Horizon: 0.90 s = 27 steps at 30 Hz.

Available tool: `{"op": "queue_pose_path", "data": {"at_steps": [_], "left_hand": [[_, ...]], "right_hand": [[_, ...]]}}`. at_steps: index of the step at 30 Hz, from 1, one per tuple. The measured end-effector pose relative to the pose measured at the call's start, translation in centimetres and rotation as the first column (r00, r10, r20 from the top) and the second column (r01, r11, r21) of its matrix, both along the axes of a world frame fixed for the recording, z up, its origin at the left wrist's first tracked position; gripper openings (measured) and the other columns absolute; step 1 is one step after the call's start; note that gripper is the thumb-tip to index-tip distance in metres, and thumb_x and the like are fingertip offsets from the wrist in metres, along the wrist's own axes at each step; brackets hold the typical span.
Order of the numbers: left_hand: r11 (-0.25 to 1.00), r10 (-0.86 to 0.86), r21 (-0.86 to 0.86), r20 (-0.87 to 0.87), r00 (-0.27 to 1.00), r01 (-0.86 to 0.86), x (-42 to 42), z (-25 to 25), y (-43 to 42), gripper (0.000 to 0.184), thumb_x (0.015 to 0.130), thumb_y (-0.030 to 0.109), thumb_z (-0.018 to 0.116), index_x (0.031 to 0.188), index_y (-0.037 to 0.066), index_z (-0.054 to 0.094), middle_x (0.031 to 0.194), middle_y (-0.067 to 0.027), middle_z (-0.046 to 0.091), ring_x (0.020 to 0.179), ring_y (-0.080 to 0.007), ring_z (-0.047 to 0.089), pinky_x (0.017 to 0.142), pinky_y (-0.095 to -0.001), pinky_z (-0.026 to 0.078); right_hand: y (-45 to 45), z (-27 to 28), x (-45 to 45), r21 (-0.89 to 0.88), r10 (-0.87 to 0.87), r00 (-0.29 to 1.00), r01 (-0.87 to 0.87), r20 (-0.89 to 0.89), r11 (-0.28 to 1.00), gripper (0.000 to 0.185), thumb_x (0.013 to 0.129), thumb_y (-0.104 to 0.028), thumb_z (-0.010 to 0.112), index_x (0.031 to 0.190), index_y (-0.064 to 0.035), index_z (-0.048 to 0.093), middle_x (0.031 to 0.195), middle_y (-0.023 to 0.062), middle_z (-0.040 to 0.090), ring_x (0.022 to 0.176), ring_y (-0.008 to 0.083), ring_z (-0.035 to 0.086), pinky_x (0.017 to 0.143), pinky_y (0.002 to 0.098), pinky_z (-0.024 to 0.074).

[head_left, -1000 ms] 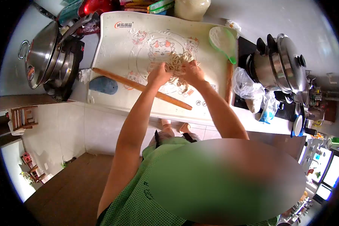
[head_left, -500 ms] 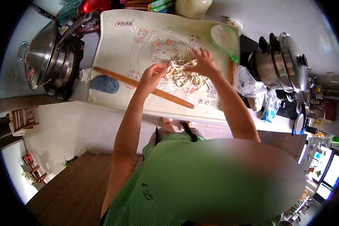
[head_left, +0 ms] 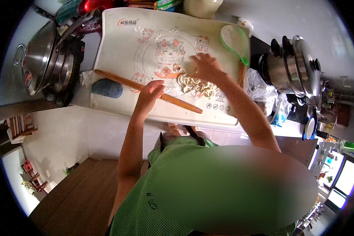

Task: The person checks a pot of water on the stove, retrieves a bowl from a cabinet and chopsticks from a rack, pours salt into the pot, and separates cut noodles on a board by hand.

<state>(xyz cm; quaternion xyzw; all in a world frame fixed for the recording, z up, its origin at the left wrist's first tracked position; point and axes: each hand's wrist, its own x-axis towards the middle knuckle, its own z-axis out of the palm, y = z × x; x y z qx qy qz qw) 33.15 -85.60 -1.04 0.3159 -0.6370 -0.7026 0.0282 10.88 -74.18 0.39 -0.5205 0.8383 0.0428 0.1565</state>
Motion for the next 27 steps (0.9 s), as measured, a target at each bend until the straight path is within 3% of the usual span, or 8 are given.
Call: {"op": "queue_pose_path", "data": {"at_steps": [3,5,9,14,19,23,25,27], "left_hand": [[0.999,-0.054,-0.005,-0.025,0.998,0.054,-0.8,0.5,0.5,0.036,0.083,0.03,0.052,0.108,0.003,0.05,0.095,-0.006,0.058,0.083,-0.0118,0.054,0.076,-0.0253,0.042],[0.998,-0.055,0.016,-0.063,0.996,0.056,-0.6,0.3,0.5,0.036,0.083,0.029,0.052,0.107,0.002,0.05,0.094,-0.0056,0.058,0.082,-0.0116,0.054,0.076,-0.0247,0.042],[1.0,-0.015,0.025,-0.032,0.999,0.015,0.4,0.2,0.2,0.032,0.084,0.026,0.052,0.106,0.003,0.051,0.094,-0.0054,0.058,0.082,-0.0109,0.053,0.074,-0.0238,0.042],[0.999,-0.012,0.043,-0.083,0.996,0.016,-0.9,0.3,1.2,0.029,0.086,0.025,0.05,0.106,0.004,0.052,0.095,-0.0058,0.058,0.083,-0.0112,0.054,0.073,-0.0236,0.042],[0.991,-0.125,0.025,-0.104,0.987,0.128,-2.3,1.0,2.0,0.028,0.087,0.024,0.048,0.108,0.006,0.052,0.096,-0.0046,0.058,0.084,-0.0111,0.054,0.074,-0.0233,0.042],[0.991,-0.133,0.015,-0.124,0.983,0.136,-2.2,0.9,1.7,0.029,0.087,0.025,0.048,0.108,0.006,0.052,0.096,-0.0044,0.058,0.085,-0.011,0.054,0.074,-0.0243,0.042],[0.992,-0.106,0.061,-0.021,0.994,0.107,-2.2,0.8,1.5,0.031,0.086,0.027,0.049,0.109,0.006,0.051,0.097,-0.0045,0.058,0.086,-0.0117,0.055,0.075,-0.0248,0.042],[0.993,-0.103,0.053,0.007,0.995,0.103,-3.0,1.5,1.8,0.033,0.084,0.026,0.052,0.107,0.003,0.051,0.1,-0.0075,0.057,0.089,-0.0149,0.055,0.076,-0.0267,0.043]], "right_hand": [[0.7,-2.8,2.4,0.072,0.168,0.985,-0.166,-0.025,0.983,0.084,0.057,-0.054,0.068,0.126,-0.0207,0.036,0.129,0.0131,0.03,0.12,0.0352,0.026,0.099,0.0521,0.0172],[2.4,-3.8,1.7,-0.078,0.239,0.958,-0.254,-0.16,0.964,0.07,0.061,-0.047,0.068,0.119,-0.0186,0.042,0.12,0.0115,0.043,0.11,0.0295,0.041,0.092,0.0465,0.0331],[6.5,0.8,-2.0,-0.281,-0.157,0.965,0.214,0.212,0.936,0.037,0.073,-0.026,0.06,0.105,-0.0122,0.049,0.099,0.0089,0.055,0.081,0.0245,0.059,0.073,0.0364,0.0476],[6.6,-0.9,-2.1,0.084,-0.297,0.953,0.293,0.049,0.952,0.108,0.052,-0.064,0.066,0.135,-0.018,0.013,0.135,0.0216,0.016,0.122,0.0407,0.022,0.092,0.0515,0.0344],[6.0,-3.1,1.5,-0.029,-0.166,0.986,0.165,-0.003,0.986,0.087,0.061,-0.054,0.067,0.131,-0.0218,0.027,0.128,0.0212,0.029,0.115,0.0373,0.034,0.084,0.0478,0.0417],[7.5,-0.4,-0.8,-0.196,-0.233,0.953,0.27,0.193,0.943,0.05,0.068,-0.031,0.068,0.112,-0.0149,0.048,0.103,0.0134,0.053,0.084,0.0297,0.057,0.075,0.0391,0.0481],[8.9,1.6,-2.2,-0.287,-0.14,0.536,0.633,0.832,0.719,0.045,0.073,-0.027,0.065,0.112,-0.0135,0.049,0.104,0.0126,0.053,0.087,0.0264,0.057,0.071,0.036,0.0492],[10.2,2.1,-2.7,-0.168,-0.297,0.487,0.705,0.821,0.689,0.048,0.075,-0.027,0.065,0.115,-0.0095,0.047,0.107,0.0123,0.053,0.091,0.0247,0.057,0.073,0.0336,0.0486]]}}
